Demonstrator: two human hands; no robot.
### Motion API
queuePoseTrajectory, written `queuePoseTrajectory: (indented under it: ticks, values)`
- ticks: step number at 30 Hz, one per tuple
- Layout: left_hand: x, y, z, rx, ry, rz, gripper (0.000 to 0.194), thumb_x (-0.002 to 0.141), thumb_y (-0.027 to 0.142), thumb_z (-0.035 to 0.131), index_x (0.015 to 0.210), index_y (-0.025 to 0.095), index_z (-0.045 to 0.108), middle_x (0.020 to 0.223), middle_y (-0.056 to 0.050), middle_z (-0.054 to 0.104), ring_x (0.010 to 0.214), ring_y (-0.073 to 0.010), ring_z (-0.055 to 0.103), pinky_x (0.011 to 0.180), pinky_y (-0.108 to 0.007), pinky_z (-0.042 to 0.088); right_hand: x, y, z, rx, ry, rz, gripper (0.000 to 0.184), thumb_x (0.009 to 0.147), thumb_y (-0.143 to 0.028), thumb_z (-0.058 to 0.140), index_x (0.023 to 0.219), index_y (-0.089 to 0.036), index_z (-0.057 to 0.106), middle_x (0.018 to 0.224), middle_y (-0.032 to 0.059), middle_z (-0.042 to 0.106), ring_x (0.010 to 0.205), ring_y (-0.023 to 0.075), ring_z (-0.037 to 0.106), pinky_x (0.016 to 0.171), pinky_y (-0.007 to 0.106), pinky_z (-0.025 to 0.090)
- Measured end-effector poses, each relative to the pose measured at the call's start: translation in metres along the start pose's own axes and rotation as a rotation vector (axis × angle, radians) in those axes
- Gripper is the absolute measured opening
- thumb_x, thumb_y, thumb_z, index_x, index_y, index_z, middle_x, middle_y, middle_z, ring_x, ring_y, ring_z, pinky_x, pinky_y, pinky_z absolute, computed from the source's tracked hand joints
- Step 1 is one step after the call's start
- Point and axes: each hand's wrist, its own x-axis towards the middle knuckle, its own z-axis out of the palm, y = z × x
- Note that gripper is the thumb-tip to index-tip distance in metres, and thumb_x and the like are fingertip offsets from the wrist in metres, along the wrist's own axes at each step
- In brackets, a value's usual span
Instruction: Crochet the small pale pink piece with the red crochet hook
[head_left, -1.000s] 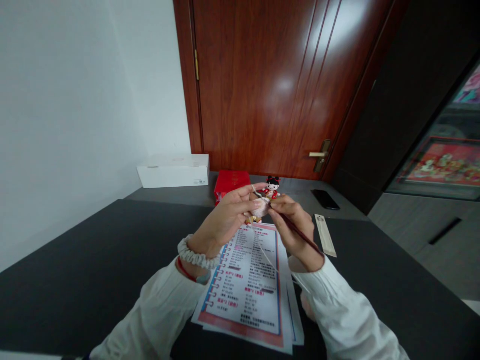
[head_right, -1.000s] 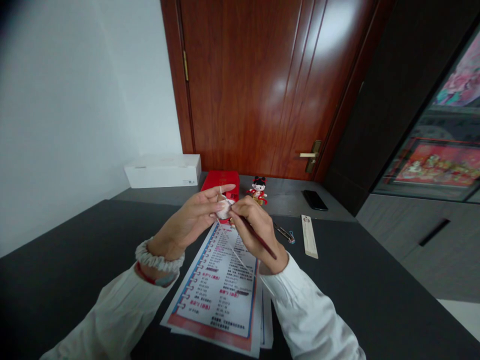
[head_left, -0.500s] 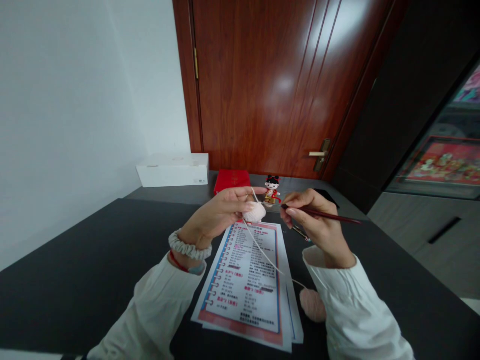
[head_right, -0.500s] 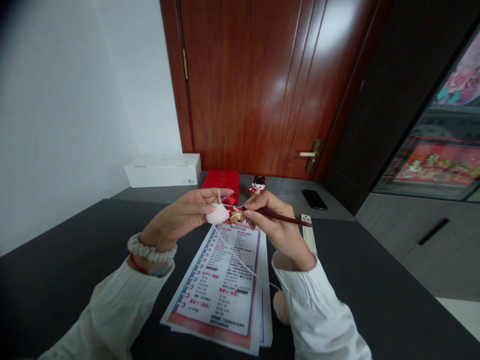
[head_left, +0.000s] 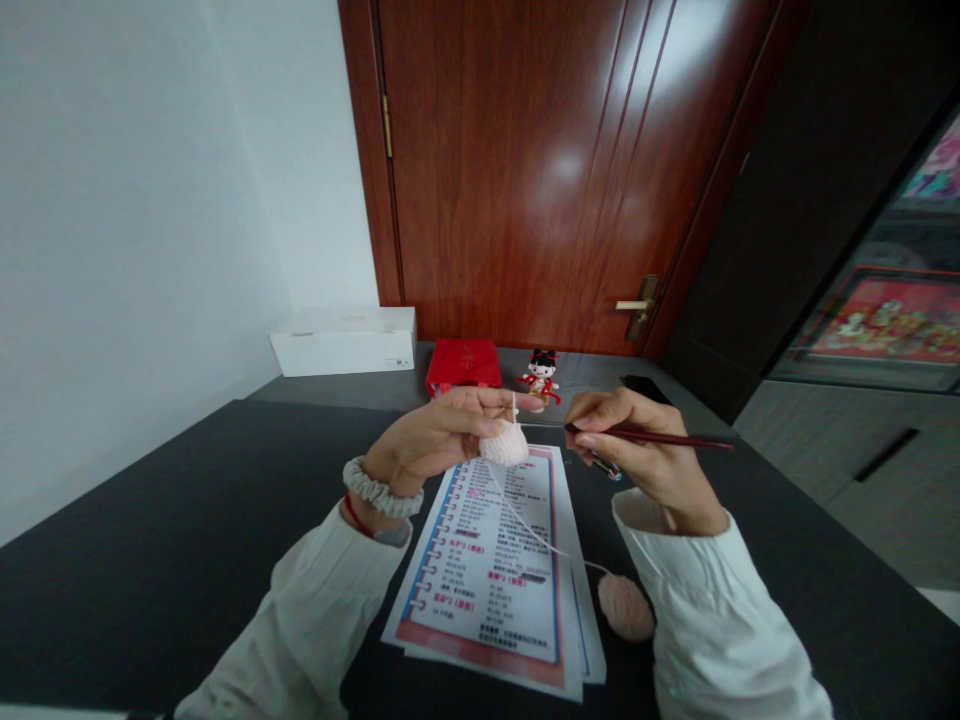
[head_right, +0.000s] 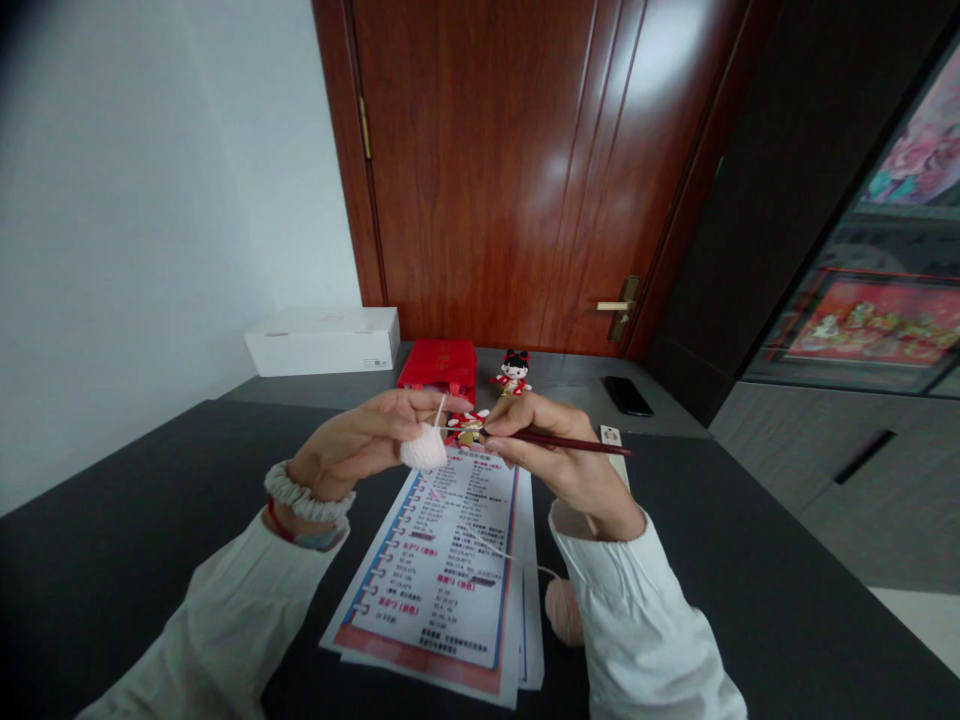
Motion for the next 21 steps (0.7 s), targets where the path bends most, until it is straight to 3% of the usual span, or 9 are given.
queuePoseTrajectory:
  ticks: [9, 15, 21]
  values:
    - [0.000, -0.002, -0.003, -0.010, -0.002, -0.025, 0.045, 0.067, 0.021, 0.071, 0.111, 0.013, 0.067, 0.091, -0.010, 0.066, 0.070, -0.0135, 0.058, 0.064, -0.024, 0.045, -0.001, -0.004, -0.003, -0.020, -0.034, 0.007, 0.010, 0.076, -0.016, 0.074, 0.074, -0.021, 0.065, 0.074, 0.0016, 0.067, 0.065, 0.0145, 0.059, 0.051, 0.027, 0.043]
    - [-0.003, -0.001, 0.001, 0.032, -0.038, 0.000, 0.044, 0.068, 0.023, 0.072, 0.111, 0.012, 0.068, 0.083, -0.007, 0.064, 0.068, -0.0129, 0.058, 0.060, -0.023, 0.044, 0.003, -0.001, 0.002, 0.206, -0.030, 0.095, 0.013, 0.075, -0.020, 0.074, 0.071, -0.019, 0.062, 0.063, -0.0008, 0.065, 0.051, 0.0105, 0.054, 0.043, 0.023, 0.039]
    - [-0.004, 0.002, 0.023, 0.281, 0.208, 0.247, 0.036, 0.076, 0.018, 0.069, 0.112, 0.016, 0.067, 0.076, 0.000, 0.061, 0.070, -0.0107, 0.057, 0.067, -0.023, 0.044, 0.013, 0.001, 0.014, 0.383, 0.083, 0.232, 0.023, 0.074, -0.029, 0.072, 0.065, -0.019, 0.052, 0.050, -0.0046, 0.059, 0.039, 0.0086, 0.046, 0.034, 0.019, 0.032]
